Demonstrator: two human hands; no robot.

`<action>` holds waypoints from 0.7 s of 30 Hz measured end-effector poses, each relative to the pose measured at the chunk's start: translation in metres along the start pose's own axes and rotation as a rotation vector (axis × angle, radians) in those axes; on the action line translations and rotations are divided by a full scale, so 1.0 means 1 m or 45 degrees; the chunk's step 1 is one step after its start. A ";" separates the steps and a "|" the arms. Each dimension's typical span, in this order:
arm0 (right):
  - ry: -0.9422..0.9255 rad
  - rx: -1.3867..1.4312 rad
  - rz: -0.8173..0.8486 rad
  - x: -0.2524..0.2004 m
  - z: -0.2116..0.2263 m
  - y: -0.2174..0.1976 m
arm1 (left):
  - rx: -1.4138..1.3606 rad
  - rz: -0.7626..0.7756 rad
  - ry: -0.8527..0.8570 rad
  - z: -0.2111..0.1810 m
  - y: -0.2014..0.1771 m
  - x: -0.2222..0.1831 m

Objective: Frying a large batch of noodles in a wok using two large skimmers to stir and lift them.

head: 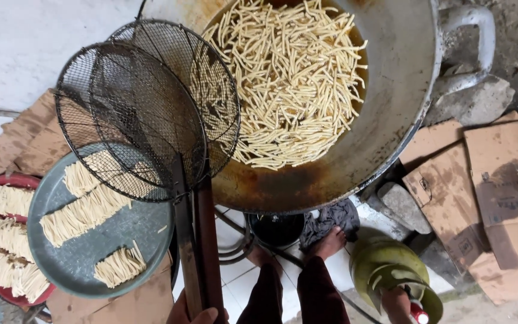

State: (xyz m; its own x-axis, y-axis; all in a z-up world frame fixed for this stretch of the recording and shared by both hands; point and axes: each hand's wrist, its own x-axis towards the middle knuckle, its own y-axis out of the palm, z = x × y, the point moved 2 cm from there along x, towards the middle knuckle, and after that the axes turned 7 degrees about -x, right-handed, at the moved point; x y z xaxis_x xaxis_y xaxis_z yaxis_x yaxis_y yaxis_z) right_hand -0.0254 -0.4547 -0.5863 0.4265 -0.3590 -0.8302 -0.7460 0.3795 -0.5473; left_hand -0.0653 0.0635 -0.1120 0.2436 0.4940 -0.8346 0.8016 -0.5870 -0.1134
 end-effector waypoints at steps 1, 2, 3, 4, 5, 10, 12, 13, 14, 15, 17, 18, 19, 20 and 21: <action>-0.042 -0.041 0.035 -0.005 -0.017 -0.004 | -0.003 -0.087 -0.040 -0.007 0.007 -0.009; -0.084 -0.082 0.072 -0.010 -0.034 -0.008 | -0.005 -0.175 -0.080 -0.014 0.014 -0.017; -0.092 -0.076 0.064 -0.008 -0.041 -0.015 | -0.010 -0.170 -0.070 -0.005 0.008 -0.011; -0.119 -0.137 0.110 -0.005 -0.048 -0.020 | -0.098 -0.165 -0.079 0.003 0.002 -0.005; -0.137 -0.203 0.164 -0.007 -0.060 -0.024 | -0.183 -0.163 -0.099 0.013 -0.005 -0.002; -0.264 -0.542 0.087 0.039 -0.115 -0.023 | -0.073 -0.095 -0.090 0.018 -0.019 0.004; -0.323 -0.686 0.055 0.048 -0.127 -0.028 | -0.002 -0.043 -0.010 0.018 -0.023 0.005; -0.379 -0.820 0.020 0.049 -0.129 -0.030 | 0.063 -0.042 -0.060 0.017 -0.025 0.007; -0.436 -0.952 -0.017 0.049 -0.131 -0.031 | 0.127 -0.042 -0.111 0.017 -0.026 0.010; -0.432 -0.955 -0.014 0.047 -0.133 -0.029 | 0.127 -0.041 -0.116 0.016 -0.022 0.007; -0.541 -1.219 -0.082 0.041 -0.138 -0.025 | 0.074 -0.141 -0.064 0.013 -0.015 0.000; -0.535 -1.222 -0.079 0.038 -0.143 -0.024 | 0.076 -0.139 -0.071 0.012 -0.011 -0.004; -0.592 -1.350 -0.117 0.038 -0.144 -0.022 | 0.055 -0.200 -0.060 0.010 -0.007 -0.007; -0.648 -1.477 -0.157 0.037 -0.145 -0.021 | 0.034 -0.261 -0.050 0.008 -0.003 -0.010; -0.648 -1.479 -0.158 0.038 -0.141 -0.016 | 0.031 -0.261 -0.051 0.004 0.003 -0.011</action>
State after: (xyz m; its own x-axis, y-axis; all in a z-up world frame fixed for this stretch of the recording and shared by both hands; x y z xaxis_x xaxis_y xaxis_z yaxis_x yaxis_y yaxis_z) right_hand -0.0695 -0.5944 -0.5938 0.4805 0.1257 -0.8679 -0.5841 -0.6924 -0.4236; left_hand -0.0678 0.0538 -0.1054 0.0546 0.5792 -0.8134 0.8186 -0.4925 -0.2957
